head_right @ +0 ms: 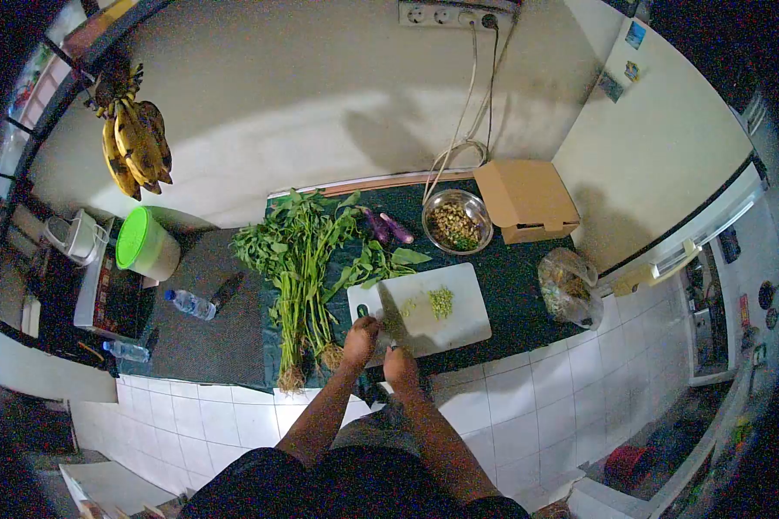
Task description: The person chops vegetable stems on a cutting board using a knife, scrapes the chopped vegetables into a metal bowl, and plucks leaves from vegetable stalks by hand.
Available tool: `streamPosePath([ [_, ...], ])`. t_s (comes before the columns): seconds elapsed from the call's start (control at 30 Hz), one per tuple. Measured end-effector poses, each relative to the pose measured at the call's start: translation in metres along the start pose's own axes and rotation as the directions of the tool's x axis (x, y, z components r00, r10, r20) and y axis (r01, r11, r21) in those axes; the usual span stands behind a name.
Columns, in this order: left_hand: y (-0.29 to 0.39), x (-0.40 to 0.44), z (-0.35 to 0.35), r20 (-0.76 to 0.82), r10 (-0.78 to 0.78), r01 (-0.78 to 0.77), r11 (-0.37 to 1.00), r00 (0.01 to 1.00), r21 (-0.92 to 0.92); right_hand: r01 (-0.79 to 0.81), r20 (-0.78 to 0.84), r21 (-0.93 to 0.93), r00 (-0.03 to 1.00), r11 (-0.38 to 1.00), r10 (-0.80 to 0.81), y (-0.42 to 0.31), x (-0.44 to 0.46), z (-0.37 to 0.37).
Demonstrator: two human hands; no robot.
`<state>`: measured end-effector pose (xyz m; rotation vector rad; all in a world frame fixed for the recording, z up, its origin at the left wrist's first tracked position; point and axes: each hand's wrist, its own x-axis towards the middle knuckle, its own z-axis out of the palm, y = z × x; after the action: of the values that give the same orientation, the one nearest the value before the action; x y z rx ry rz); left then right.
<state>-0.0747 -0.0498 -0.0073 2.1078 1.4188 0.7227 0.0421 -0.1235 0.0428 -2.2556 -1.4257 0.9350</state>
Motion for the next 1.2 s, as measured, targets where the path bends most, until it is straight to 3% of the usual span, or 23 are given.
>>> streamPosePath([
  [0.1, -0.006, 0.001, 0.003, -0.023, -0.005, 0.004, 1.0, 1.0, -0.019, 0.066, 0.021, -0.037, 0.998, 0.997, -0.065, -0.01, 0.006, -0.016],
  [0.23, -0.006, 0.003, 0.005, 0.001, -0.06, 0.06, 0.996, 0.998, -0.064, 0.012, -0.044, -0.049, 0.999, 0.999, -0.014, 0.007, -0.006, 0.004],
  [0.3, 0.005, 0.001, -0.006, -0.004, -0.04, 0.04, 0.999, 0.999, -0.034, 0.193, -0.166, -0.126, 0.963, 0.973, -0.213, 0.026, -0.015, 0.022],
  [0.53, -0.006, 0.0, 0.0, -0.031, 0.058, -0.056, 0.997, 0.998, 0.048, 0.117, -0.022, -0.169, 0.992, 0.979, -0.122, 0.009, 0.007, -0.001],
  [0.63, -0.003, -0.002, 0.0, -0.033, 0.031, -0.03, 0.999, 0.999, 0.01, 0.1, -0.038, -0.065, 0.994, 0.993, -0.102, 0.018, -0.015, -0.001],
  [0.7, -0.007, -0.002, 0.003, -0.002, -0.007, 0.007, 1.0, 1.0, -0.018, 0.172, -0.085, -0.198, 0.978, 0.965, -0.192, 0.028, -0.032, 0.004],
  [0.83, 0.001, -0.002, -0.001, 0.022, -0.035, 0.035, 0.999, 0.999, -0.008, 0.306, -0.131, -0.262, 0.928, 0.915, -0.348, 0.042, -0.014, 0.007],
  [0.9, 0.004, -0.002, -0.002, 0.006, 0.042, -0.042, 0.999, 0.999, 0.022, 0.164, 0.015, -0.116, 0.986, 0.98, -0.163, 0.033, 0.008, -0.008],
  [0.97, 0.003, 0.003, 0.004, 0.004, 0.119, -0.119, 0.992, 0.993, 0.05, 0.18, 0.032, -0.125, 0.984, 0.976, -0.177, 0.029, 0.014, -0.022],
  [1.03, 0.014, 0.0, 0.006, 0.003, -0.018, 0.018, 0.999, 1.0, 0.043, 0.181, 0.065, -0.135, 0.983, 0.974, -0.174, 0.041, 0.007, -0.029],
  [1.1, 0.017, 0.001, 0.004, 0.039, -0.014, 0.011, 0.997, 0.999, 0.071, 0.379, 0.137, -0.176, 0.923, 0.909, -0.359, 0.057, -0.006, -0.041],
  [1.2, 0.022, 0.001, 0.003, 0.013, -0.065, 0.065, 0.998, 0.998, 0.006, 0.282, 0.143, -0.155, 0.955, 0.947, -0.261, 0.077, -0.012, -0.059],
])
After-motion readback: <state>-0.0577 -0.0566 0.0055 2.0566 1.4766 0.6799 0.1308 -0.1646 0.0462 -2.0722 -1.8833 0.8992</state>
